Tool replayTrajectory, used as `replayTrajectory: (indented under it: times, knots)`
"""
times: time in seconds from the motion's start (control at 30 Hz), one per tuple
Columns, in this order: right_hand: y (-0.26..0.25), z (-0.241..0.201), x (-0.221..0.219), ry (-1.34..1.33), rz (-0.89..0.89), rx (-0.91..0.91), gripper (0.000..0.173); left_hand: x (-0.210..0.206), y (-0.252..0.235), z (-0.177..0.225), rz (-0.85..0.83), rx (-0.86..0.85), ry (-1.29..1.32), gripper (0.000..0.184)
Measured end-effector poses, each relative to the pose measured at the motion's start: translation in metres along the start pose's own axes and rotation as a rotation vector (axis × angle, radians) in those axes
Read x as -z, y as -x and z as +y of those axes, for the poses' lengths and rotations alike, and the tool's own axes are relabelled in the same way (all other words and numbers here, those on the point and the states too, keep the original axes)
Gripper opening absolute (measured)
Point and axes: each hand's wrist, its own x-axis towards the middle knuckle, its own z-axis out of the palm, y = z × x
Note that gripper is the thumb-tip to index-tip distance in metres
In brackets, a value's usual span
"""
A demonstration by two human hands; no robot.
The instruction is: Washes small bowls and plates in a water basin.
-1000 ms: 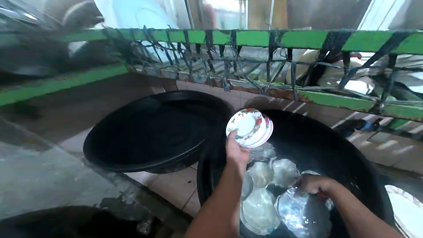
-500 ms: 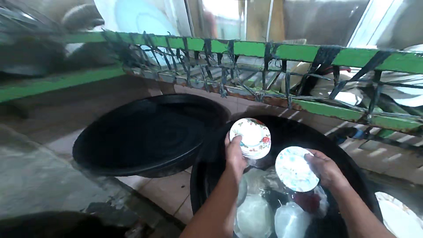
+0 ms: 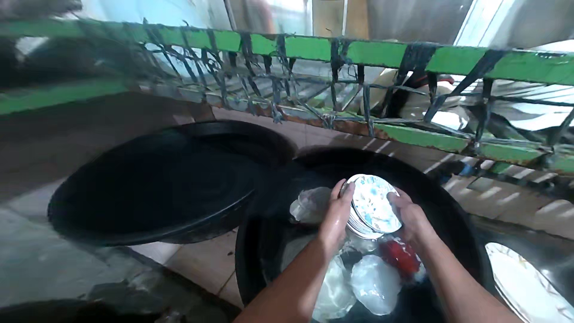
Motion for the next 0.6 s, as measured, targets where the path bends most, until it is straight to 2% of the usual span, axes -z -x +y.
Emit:
replayTrajectory:
  times: [0.2, 0.33, 0.4, 0.5, 0.6]
  knots:
    - [0.003, -0.005, -0.003, 0.112, 0.045, 0.015, 0.043, -0.003, 0.004, 0.003, -0.142, 0.158, 0.014, 0.069]
    - [-0.008, 0.002, 0.011, 0.039, -0.146, 0.095, 0.072, 0.001, -0.007, -0.001, -0.019, 0.162, 0.099, 0.069]
    - [-0.018, 0.007, 0.019, 0.042, -0.103, 0.122, 0.071, 0.006, -0.013, -0.003, 0.012, 0.151, 0.197, 0.069]
    - [-0.028, 0.020, 0.037, 0.379, 0.023, 0.109, 0.054, 0.012, -0.015, 0.000, 0.054, 0.143, 0.336, 0.066]
    - [-0.027, 0.024, 0.046, 0.860, -0.055, 0.036, 0.043, 0.019, -0.016, 0.006, 0.086, 0.104, 0.471, 0.058]
